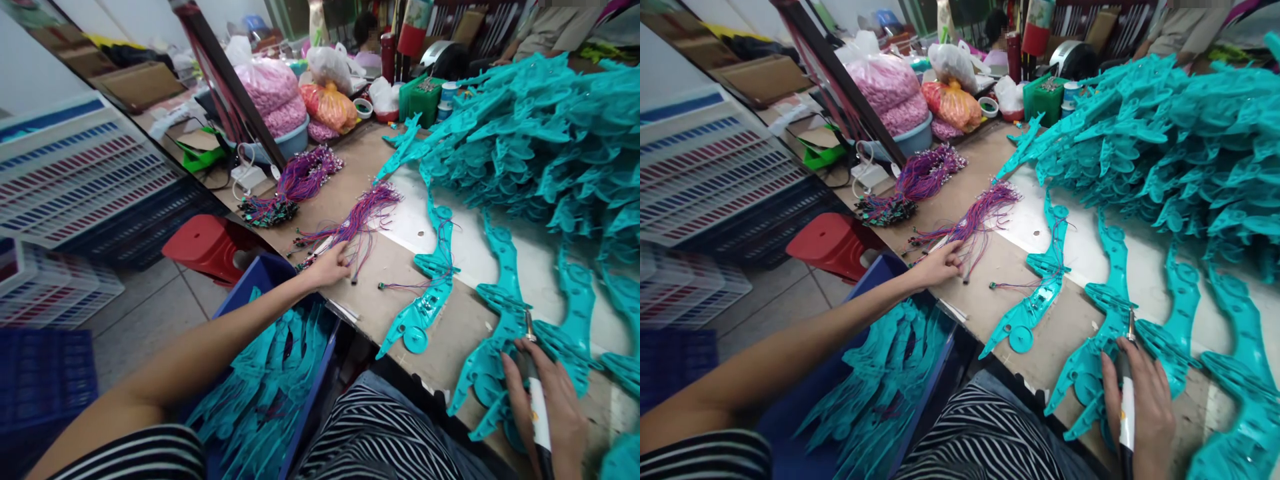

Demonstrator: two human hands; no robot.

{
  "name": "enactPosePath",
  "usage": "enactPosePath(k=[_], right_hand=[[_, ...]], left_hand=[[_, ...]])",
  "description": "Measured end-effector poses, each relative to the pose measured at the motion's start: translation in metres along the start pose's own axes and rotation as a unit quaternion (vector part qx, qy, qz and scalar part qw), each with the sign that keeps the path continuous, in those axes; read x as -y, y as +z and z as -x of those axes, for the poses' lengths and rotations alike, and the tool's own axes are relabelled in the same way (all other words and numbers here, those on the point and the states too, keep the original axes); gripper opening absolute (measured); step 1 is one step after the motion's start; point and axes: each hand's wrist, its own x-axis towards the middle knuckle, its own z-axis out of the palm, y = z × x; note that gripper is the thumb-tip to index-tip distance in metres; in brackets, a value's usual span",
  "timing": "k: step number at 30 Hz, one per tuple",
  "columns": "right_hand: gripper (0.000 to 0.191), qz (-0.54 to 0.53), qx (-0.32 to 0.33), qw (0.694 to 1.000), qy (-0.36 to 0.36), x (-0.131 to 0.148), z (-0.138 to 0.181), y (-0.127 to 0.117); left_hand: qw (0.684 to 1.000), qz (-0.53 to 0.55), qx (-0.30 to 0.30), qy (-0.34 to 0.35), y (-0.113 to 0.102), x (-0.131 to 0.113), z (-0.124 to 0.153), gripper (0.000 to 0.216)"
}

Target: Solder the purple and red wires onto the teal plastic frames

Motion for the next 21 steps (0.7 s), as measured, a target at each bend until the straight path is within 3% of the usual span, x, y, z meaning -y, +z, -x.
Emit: enactPosePath(k=[5, 9, 15, 18, 21], right_hand=[[0.048, -0.011, 0.010, 1.000, -0.009, 0.000, -0.001, 0.000], [0.047, 0.002, -0.002, 1.000, 0.000, 0.000, 0.000, 0.001], [0.046, 0.004, -0.007, 1.000, -0.014, 0.001, -0.001, 0.001], [0.045, 0.005, -0.010, 1.000, -0.010, 0.003, -0.002, 0.001], [0.044, 0.004, -0.013, 1.000, -0.013, 0.003, -0.004, 0.001]], left_hand=[[0.979, 0.170, 0.030, -0.104, -0.016, -0.017, 0.000, 0.034], [0.945, 0.325, 0.010, -0.043, -0.049, -0.042, -0.010, 0.010], [0.936, 0.335, -0.091, 0.059, -0.100, -0.089, -0.044, 0.024], [0.928, 0.338, -0.137, 0.078, -0.112, -0.111, -0.055, 0.026], [0.920, 0.343, -0.133, 0.133, -0.117, -0.124, -0.059, 0.027]])
